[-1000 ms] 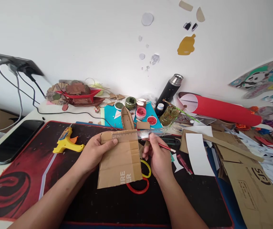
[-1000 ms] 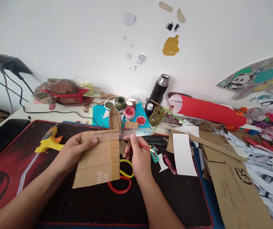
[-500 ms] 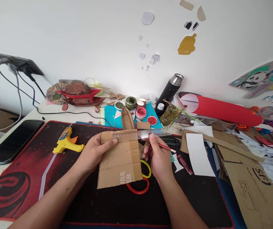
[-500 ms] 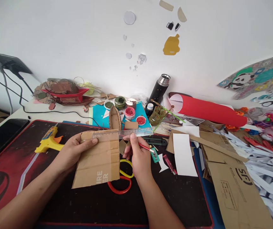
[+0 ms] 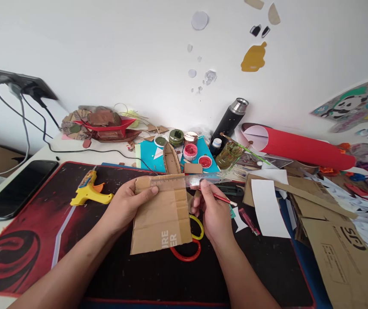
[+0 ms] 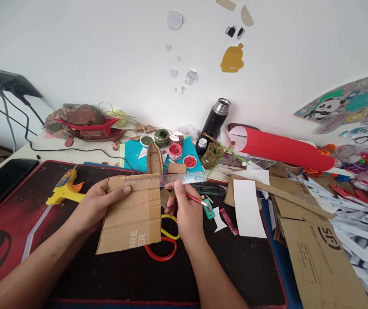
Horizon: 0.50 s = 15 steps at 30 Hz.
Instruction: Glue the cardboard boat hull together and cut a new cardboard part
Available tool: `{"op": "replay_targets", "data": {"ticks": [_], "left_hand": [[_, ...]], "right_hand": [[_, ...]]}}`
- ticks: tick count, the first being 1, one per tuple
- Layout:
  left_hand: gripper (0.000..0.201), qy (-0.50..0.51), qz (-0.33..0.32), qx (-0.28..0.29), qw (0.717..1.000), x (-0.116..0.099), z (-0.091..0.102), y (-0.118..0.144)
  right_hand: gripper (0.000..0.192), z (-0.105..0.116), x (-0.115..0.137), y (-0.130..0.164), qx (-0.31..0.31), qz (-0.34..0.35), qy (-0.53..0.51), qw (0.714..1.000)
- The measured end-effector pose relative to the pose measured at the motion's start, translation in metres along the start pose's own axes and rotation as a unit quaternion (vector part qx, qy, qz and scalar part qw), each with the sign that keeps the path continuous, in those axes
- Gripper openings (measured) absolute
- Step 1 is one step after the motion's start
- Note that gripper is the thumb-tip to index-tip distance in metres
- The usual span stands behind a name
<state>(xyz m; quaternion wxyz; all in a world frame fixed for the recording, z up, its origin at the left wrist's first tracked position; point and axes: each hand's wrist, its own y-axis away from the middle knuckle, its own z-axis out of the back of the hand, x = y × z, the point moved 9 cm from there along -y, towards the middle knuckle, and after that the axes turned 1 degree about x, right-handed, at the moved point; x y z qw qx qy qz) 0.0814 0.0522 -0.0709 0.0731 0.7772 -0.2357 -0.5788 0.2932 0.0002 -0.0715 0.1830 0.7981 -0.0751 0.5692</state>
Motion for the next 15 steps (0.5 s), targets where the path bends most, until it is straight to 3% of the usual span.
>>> {"op": "replay_targets", "data": {"ticks": [9, 15], "left_hand": [[0.043, 0.009, -0.005, 0.014, 1.0, -0.004, -0.005, 0.001], [0.044, 0.014, -0.032, -0.023, 0.999, -0.013, 0.007, -0.002]], "right_hand": [[0.047, 0.003, -0.002, 0.0, 0.001, -0.002, 0.003, 1.0], [0.048, -0.001, 0.003, 0.0, 0.012, 0.001, 0.008, 1.0]]}}
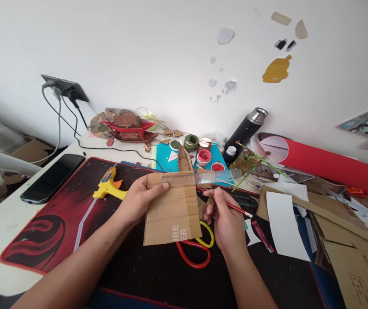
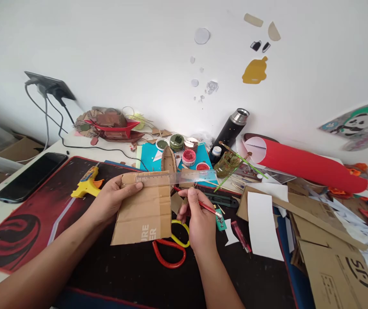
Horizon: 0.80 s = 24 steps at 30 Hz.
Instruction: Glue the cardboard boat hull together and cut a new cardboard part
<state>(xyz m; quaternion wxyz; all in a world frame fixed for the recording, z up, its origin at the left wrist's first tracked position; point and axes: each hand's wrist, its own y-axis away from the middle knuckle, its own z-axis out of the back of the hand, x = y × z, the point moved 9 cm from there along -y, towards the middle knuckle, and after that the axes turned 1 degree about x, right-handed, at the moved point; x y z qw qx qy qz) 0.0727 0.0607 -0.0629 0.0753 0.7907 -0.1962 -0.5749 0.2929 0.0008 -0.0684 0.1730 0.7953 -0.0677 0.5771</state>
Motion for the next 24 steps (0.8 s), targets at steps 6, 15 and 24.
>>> {"op": "replay_targets", "data": {"ticks": [6, 15, 24], "left_hand": [[0.043, -0.008, -0.045, -0.026, 0.999, -0.011, 0.012, -0.005], [0.047, -0.025, -0.047, -0.041, 0.998, -0.012, 0.011, -0.006], [0.047, -0.13, -0.054, -0.016, 0.99, -0.004, 0.005, -0.003]], "right_hand": [[0.052, -0.007, 0.009, 0.002, 0.018, 0.036, -0.014, 0.999], [0.05, 0.0, 0.024, 0.009, -0.009, 0.092, -0.001, 0.996], [0.041, -0.019, 0.032, 0.021, 0.065, 0.122, 0.041, 0.99]]}}
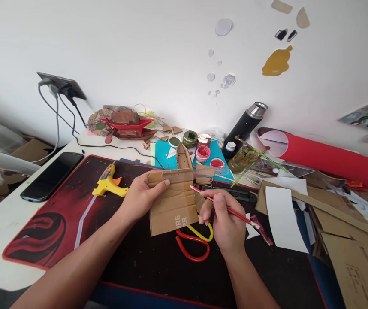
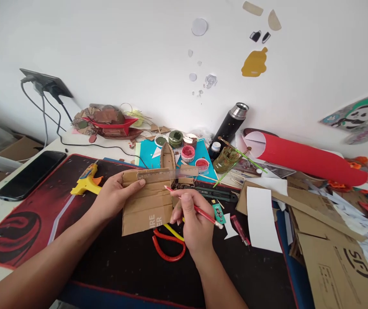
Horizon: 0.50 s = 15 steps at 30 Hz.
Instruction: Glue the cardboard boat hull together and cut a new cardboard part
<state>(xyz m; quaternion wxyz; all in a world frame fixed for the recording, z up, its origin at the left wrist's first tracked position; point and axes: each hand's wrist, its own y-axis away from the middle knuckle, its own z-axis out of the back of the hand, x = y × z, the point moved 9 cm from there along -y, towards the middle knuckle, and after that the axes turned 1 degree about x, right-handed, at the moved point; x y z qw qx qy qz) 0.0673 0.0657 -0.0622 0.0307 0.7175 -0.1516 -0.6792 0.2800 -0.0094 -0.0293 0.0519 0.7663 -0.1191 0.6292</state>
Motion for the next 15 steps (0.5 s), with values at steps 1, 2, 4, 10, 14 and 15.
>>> {"op": "replay_targets", "data": {"ticks": [1, 2, 4, 10, 14, 15], "left_hand": [[0.048, -0.012, -0.001, 0.004, 1.0, 0.0, -0.002, 0.001], [0.049, -0.024, -0.001, 0.008, 1.0, 0.0, -0.003, 0.002], [0.049, -0.048, -0.005, 0.019, 0.999, -0.001, -0.008, 0.004], [0.041, -0.102, -0.014, 0.073, 0.992, -0.002, -0.026, 0.011], [0.036, -0.13, -0.011, 0.1, 0.986, -0.002, -0.035, 0.015], [0.035, -0.135, -0.011, 0.102, 0.986, -0.002, -0.037, 0.015]], "right_hand": [[0.039, -0.003, 0.001, 0.002, 0.012, 0.008, 0.012, 1.0], [0.037, -0.005, 0.002, 0.004, 0.025, 0.018, 0.024, 0.999], [0.032, -0.009, 0.004, 0.008, 0.05, 0.039, 0.046, 0.997], [0.03, -0.019, 0.009, 0.013, 0.1, 0.074, 0.101, 0.987], [0.034, -0.023, 0.019, 0.013, 0.101, 0.095, 0.159, 0.978], [0.034, -0.024, 0.021, 0.013, 0.101, 0.1, 0.169, 0.975]]}}
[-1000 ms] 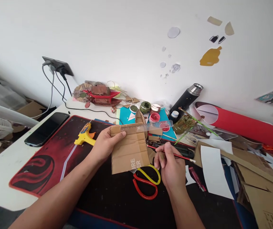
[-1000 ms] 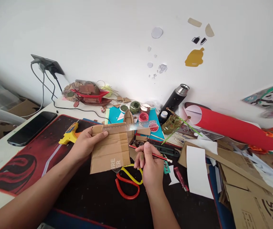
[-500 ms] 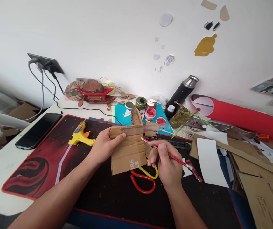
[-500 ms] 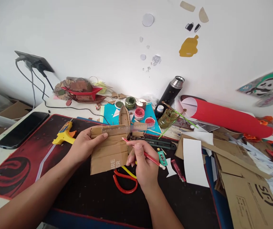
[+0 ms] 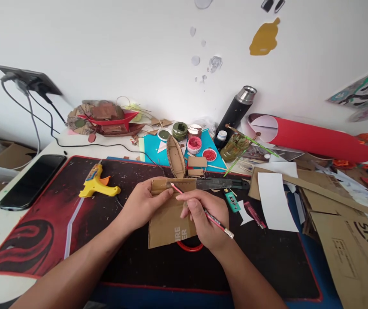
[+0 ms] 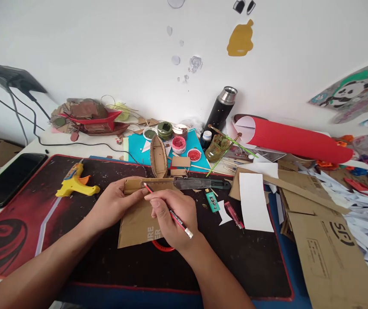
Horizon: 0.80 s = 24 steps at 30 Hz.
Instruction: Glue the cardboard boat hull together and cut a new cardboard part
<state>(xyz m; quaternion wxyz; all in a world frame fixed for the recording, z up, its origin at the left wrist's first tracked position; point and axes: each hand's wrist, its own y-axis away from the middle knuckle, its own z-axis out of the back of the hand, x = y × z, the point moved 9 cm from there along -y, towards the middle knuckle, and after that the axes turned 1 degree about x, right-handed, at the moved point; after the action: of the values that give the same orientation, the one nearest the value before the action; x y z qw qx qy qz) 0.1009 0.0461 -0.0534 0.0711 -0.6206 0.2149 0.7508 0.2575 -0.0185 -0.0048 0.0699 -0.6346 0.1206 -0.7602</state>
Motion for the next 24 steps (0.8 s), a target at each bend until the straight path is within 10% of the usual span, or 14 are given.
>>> {"op": "replay_targets", "data": {"ticks": [24], "left_hand": [[0.031, -0.021, -0.009, 0.018, 1.0, -0.0038, -0.0066, 0.0012]], "right_hand": [[0.027, -0.0035, 0.0079, -0.0029, 0.004, 0.056, 0.06, 0.997]]}}
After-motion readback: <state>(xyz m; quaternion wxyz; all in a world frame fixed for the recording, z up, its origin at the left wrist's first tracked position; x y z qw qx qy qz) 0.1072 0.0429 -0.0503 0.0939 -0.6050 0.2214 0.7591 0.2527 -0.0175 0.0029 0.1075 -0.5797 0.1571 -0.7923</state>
